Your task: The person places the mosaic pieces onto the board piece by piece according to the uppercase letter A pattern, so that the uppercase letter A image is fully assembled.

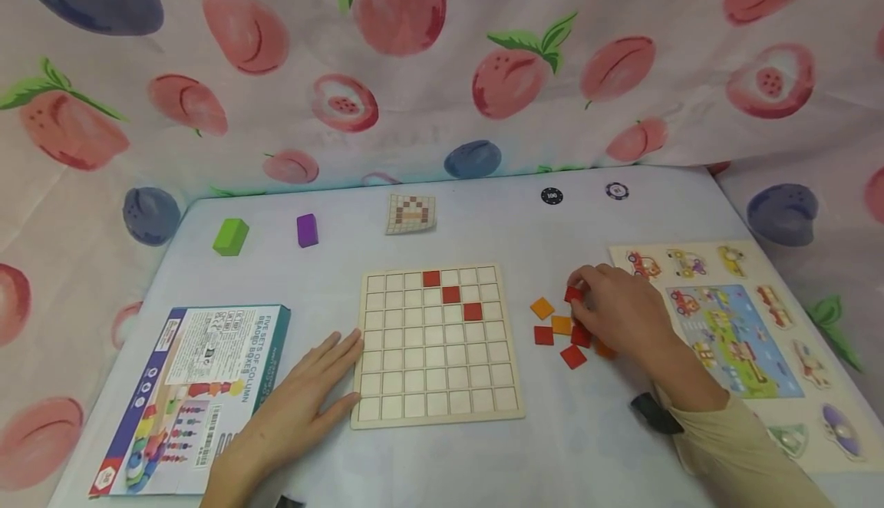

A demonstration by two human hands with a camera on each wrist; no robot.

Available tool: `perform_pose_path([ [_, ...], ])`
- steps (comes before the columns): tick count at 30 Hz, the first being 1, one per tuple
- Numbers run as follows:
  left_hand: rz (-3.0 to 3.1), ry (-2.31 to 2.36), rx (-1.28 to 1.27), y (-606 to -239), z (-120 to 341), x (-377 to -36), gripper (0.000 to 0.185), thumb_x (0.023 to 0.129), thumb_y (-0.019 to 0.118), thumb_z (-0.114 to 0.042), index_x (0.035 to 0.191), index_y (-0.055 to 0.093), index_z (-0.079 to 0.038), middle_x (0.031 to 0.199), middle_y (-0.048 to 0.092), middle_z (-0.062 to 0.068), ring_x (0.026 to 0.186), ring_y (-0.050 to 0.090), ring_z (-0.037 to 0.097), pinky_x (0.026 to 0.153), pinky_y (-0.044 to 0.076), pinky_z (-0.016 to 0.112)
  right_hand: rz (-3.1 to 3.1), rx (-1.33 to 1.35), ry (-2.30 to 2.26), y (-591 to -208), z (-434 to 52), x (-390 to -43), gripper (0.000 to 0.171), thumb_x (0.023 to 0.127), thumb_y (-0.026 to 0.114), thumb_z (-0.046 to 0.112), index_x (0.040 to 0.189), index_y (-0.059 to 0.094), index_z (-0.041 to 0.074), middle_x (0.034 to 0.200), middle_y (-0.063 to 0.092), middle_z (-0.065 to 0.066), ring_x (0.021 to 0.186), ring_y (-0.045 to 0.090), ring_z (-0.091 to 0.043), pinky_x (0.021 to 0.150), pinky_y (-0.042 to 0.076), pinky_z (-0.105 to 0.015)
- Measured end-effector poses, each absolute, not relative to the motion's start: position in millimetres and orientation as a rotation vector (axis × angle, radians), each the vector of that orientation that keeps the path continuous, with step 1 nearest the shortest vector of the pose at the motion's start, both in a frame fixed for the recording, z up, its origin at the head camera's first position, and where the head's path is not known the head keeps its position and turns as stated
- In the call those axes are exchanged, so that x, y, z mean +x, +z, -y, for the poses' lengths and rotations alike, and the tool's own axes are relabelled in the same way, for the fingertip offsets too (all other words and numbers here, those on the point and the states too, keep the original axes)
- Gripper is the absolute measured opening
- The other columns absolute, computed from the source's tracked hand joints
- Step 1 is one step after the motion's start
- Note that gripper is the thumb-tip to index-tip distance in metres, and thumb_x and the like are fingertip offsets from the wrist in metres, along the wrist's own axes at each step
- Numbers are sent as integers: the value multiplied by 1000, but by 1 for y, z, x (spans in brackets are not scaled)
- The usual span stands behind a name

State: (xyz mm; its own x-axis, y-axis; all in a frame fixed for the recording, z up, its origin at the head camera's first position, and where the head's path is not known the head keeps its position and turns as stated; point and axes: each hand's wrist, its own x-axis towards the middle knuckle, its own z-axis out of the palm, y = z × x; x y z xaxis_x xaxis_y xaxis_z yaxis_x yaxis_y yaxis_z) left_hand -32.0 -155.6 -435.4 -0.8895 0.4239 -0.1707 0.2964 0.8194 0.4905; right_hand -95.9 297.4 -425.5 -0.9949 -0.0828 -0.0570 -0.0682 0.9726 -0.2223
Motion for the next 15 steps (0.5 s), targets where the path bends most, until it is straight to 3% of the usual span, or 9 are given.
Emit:
perform_pose_path([
  [5,-2733,669,554,-436,155,-32,70,102,72,-33,164,43,-17,176,32,-6,168,23,28,136,27,56,-3057,-125,-350,-427,-299,-95,35,86,87,26,115,77,9,109,75,-16,93,67,-29,73,63,-47],
  [15,-2740,674,573,-437,157,-31,69,103,71,-33,164,43,-17,176,32,-6,168,23,29,135,27,57,-3041,-132,-308,-424,-298,-98,42,84,89,30,116,77,5,103,76,-15,87,67,-27,68,63,-42],
])
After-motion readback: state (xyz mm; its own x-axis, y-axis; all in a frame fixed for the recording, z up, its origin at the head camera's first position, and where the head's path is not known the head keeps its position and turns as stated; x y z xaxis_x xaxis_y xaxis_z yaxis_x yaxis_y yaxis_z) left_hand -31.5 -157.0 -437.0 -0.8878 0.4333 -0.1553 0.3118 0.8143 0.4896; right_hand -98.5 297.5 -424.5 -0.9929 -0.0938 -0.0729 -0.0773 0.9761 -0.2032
